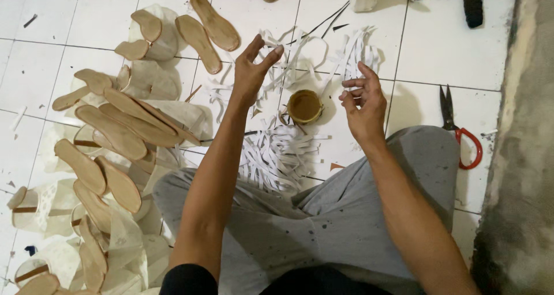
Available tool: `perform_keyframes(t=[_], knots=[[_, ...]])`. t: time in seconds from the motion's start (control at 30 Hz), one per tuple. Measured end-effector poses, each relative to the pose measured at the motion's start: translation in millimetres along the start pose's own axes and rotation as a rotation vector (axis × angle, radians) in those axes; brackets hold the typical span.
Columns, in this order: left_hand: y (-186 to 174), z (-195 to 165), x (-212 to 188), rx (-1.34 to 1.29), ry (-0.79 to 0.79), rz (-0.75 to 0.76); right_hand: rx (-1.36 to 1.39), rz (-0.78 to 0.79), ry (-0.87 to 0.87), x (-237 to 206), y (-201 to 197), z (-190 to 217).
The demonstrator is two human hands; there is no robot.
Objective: The person sits on the floor among many sandal soles and white rubber straps. They dip the end of a strap into a cup of glue, spread glue along the strap, and press the glued strap onto a sandal sole, repeating this for more straps and soles.
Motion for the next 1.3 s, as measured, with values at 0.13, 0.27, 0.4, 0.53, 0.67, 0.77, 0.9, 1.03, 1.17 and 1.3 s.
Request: perform_keyframes(t=[0.13, 0.27, 0.4, 0.53, 0.67, 0.77, 0.9, 1.03, 1.17, 1.3], knots=[[-7.1, 32.0, 2.5, 0.070, -0.107, -0.148, 0.032, -0.025, 0.069, -0.5, 0.0, -6.0], [-38.6, 42.2, -25.3, 0.313, -0.103, -0.351, 0.035, 0.009, 0.101, -1.8, 2.9, -3.8], [-67.8, 32.4, -77.3, 0.236, -0.070, -0.313, 0.020, 0.050, 0.050, -0.7, 8.0, 2.6], [-81.3, 43.4, -131.8, -0.104, -0.090, -0.190, -0.079, 0.140, -0.065, -5.7, 25.5, 14.1], [-77.6, 89.8, -164.3, -0.307, -0.278, -0.260, -0.104, 0.400, -0.041, -28.9, 67.4, 25.6], [-80.4, 115.3, -159.9, -0.452, -0.339, -0.254, -0.128, 0.628, -0.055, -52.6, 99.7, 36.5], [-75.1, 119.3, -144.5, -0.574, -0.246, -0.201, -0.246, 0.779, -0.195, -76.6, 126.7, 48.4], [-62.6, 116.6, -142.0, -0.537, -0.259, -0.220, -0.361, 0.873, -0.303, -94.0, 137.0, 52.1], [-66.3, 112.9, -141.9, -0.507, -0.235, -0.244, -0.271, 0.778, -0.296, -87.0, 131.1, 51.2], [-69.2, 110.8, -145.8, -0.494, -0.211, -0.253, -0.141, 0.692, -0.076, -71.1, 120.1, 42.5]])
Point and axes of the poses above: each hand's wrist, its own x-axis towards the middle knuckle, its own y-axis out of the palm, z = x × y, the point moved 5 cm from there along x, towards the middle knuckle, and after that the axes turned 14 degrees about -y, right-handed, at the moved point
